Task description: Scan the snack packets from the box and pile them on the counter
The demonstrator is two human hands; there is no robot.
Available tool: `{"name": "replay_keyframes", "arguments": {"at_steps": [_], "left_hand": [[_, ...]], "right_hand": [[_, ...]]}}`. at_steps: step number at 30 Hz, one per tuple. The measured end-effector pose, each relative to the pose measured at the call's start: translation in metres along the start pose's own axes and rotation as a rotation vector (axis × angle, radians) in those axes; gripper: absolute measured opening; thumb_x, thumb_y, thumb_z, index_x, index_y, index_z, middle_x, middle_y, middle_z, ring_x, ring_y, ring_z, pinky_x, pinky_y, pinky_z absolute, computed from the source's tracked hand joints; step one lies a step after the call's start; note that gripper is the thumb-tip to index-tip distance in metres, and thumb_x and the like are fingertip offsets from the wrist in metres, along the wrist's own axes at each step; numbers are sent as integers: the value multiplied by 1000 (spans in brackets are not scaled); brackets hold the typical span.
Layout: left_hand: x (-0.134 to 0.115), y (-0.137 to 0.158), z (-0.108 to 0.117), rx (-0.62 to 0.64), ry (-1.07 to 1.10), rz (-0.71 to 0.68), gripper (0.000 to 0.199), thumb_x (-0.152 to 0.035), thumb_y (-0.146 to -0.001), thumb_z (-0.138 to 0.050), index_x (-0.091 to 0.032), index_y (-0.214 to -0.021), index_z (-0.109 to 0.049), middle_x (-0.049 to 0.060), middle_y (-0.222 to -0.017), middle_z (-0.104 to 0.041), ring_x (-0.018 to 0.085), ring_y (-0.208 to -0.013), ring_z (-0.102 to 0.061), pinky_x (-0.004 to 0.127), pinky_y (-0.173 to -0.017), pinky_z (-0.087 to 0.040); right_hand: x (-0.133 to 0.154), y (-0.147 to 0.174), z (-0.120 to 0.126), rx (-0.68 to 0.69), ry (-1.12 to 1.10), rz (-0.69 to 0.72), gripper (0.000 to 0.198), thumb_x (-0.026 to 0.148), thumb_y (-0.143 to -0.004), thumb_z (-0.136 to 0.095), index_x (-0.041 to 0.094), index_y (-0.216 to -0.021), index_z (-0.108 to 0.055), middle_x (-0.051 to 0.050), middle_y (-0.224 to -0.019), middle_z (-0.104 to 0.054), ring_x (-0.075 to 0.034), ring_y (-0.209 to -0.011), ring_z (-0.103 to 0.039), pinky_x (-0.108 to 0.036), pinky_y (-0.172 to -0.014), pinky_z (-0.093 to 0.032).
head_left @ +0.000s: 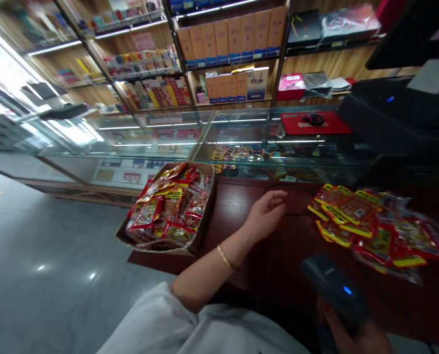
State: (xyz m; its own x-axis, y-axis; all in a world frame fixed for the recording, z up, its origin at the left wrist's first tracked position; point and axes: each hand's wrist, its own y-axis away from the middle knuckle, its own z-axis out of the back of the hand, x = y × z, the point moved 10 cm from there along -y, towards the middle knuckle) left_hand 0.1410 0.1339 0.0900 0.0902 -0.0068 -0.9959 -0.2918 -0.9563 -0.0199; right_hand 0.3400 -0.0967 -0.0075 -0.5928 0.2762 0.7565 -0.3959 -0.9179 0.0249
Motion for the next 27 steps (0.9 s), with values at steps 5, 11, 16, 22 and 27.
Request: {"name": "replay_keyframes", "arguments": {"at_steps": [5, 11, 16, 22, 27], "left_hand": [[-86, 69, 159, -288, -947, -284, 30, -21, -93, -56, -20, -119, -70, 11, -125, -72, 27, -120, -63, 43, -109, -46], [-72, 30, 233, -154, -1604, -145, 42, -15, -85, -61, -21, -126, -71, 13, -145, -63, 38, -142, -46, 57, -117, -33], [-83, 17, 222, -113, -1608, -189, 20, -19, -90, -57, -23, -88, -76, 11, -115, -77, 36, -130, -55, 57, -113, -33], [-125, 59, 209, -537, -980, -264, 24, -32, -98, -49, -20, -101, -69, 7, -90, -72, 22, -84, -65, 35, -80, -49], [-49, 27, 137, -277, -68, -49, 19, -38, -88, -67, -21, -95, -66, 0, -82, -66, 13, -66, -58, 23, -57, -44]], "right_hand": [[7, -12, -30, 87, -25, 95, 49, 69, -86, -60, 27, -73, -80, -5, -74, -81, -28, -70, -79, -30, -63, -60], [43, -14, -50, 121, -150, 180, 41, 65, -84, -68, 26, -78, -79, -6, -74, -81, -26, -67, -77, -28, -69, -61], [41, -7, -50, 120, -133, 205, 47, 70, -84, -66, 26, -75, -79, -7, -74, -81, -26, -66, -77, -29, -68, -61], [33, -6, -39, 70, -60, 134, 56, 76, -87, -57, 25, -75, -77, -5, -68, -79, -26, -64, -77, -30, -61, -58], [56, -13, -30, 61, -94, 162, 56, 74, -89, -57, 24, -74, -76, -6, -69, -78, -25, -64, -76, -30, -63, -58]]}}
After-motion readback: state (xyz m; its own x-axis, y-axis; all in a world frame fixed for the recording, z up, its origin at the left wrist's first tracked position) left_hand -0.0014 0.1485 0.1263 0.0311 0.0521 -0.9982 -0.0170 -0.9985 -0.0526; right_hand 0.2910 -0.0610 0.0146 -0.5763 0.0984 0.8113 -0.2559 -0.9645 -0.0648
